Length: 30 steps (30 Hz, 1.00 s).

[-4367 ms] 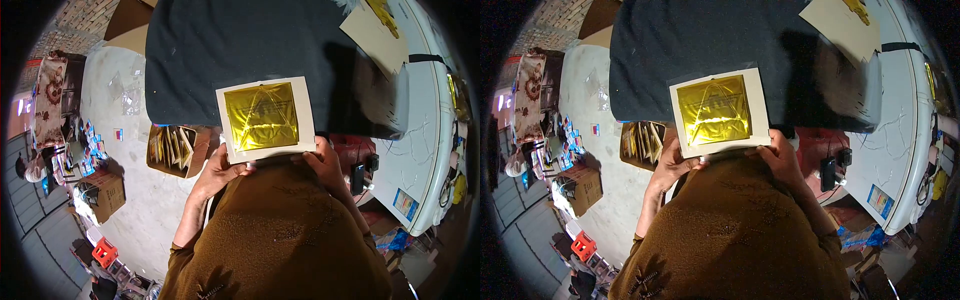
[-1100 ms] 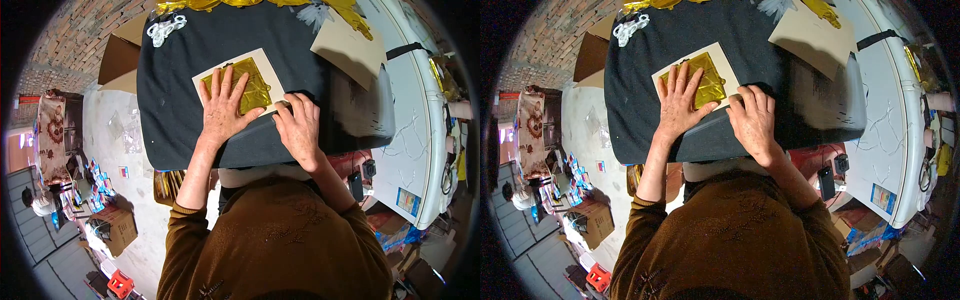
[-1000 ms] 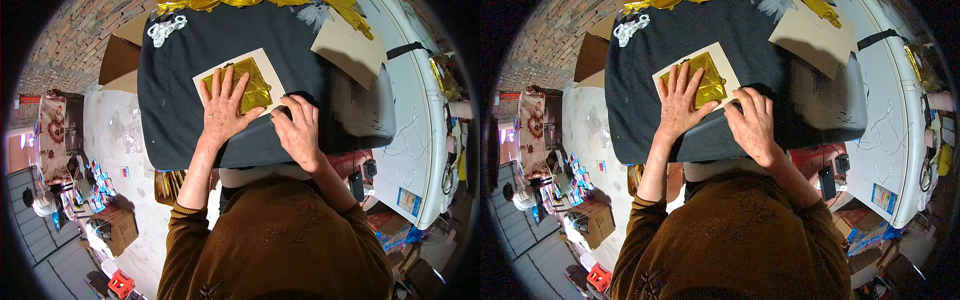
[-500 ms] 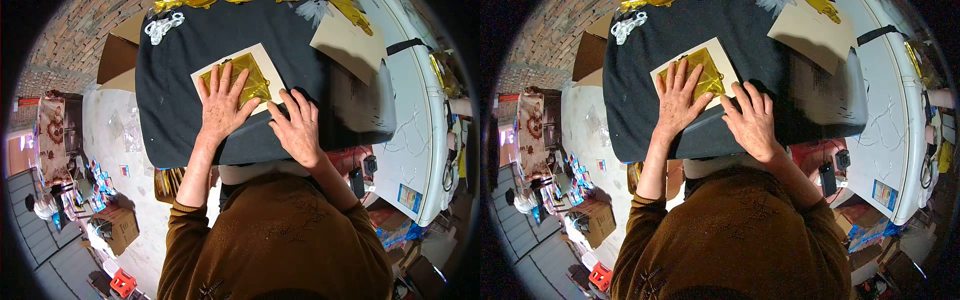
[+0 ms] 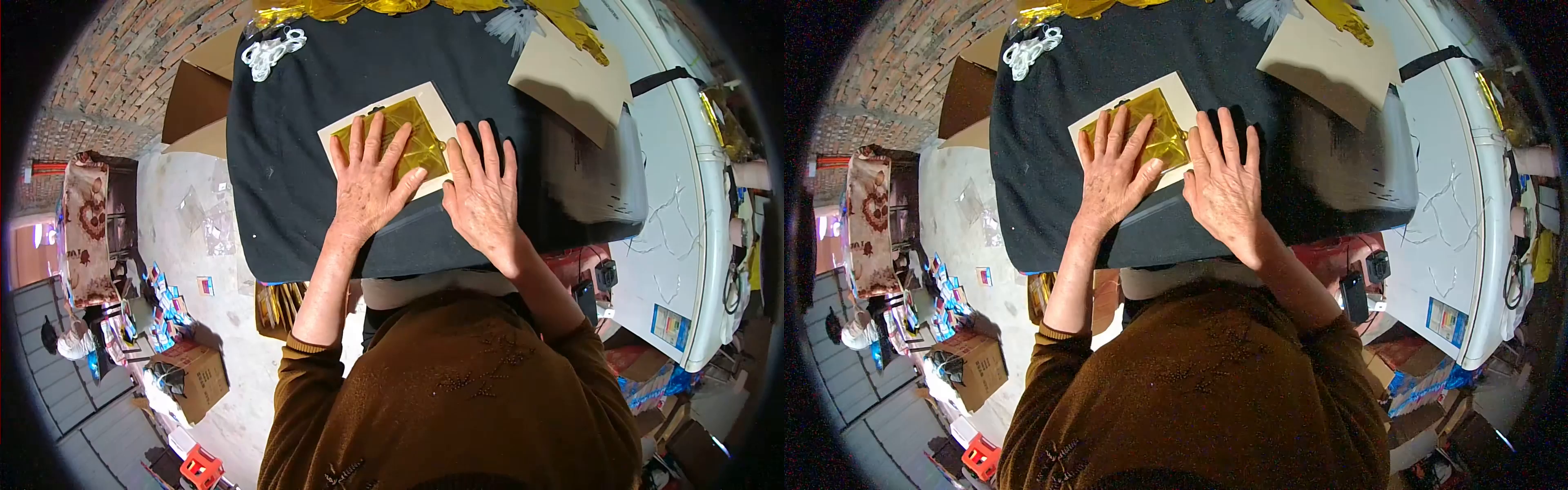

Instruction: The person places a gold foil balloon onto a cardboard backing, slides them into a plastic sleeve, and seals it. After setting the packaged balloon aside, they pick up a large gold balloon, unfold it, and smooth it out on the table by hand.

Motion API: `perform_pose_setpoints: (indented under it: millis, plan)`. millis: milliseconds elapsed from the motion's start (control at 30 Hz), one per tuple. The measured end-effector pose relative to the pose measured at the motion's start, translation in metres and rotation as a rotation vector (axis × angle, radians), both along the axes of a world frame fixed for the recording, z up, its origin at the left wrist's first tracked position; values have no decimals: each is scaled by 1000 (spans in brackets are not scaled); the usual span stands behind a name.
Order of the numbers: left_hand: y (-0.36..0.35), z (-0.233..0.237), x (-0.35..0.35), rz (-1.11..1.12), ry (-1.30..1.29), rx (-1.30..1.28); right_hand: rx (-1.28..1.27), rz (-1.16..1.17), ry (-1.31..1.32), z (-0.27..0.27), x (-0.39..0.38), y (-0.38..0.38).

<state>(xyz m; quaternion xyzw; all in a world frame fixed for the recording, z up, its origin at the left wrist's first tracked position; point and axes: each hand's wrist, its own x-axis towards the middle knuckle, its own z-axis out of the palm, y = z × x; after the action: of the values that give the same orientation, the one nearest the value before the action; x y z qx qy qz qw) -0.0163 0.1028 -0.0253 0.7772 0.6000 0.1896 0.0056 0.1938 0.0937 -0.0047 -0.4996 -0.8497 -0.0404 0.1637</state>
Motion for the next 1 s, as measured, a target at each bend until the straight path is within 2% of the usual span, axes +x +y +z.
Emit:
perform_pose_setpoints:
  millis: [300, 700, 1000]
  plan:
    - [1, -3, -2, 24, -39, 9, -30, 70, -128, -4, 12, 14]
    - [1, 2, -2, 47, -46, -22, -109, 141, -3, -7, 18, 15]
    - [2, 2, -1, 61, -59, -21, -99, 148, -13, -8, 23, 21]
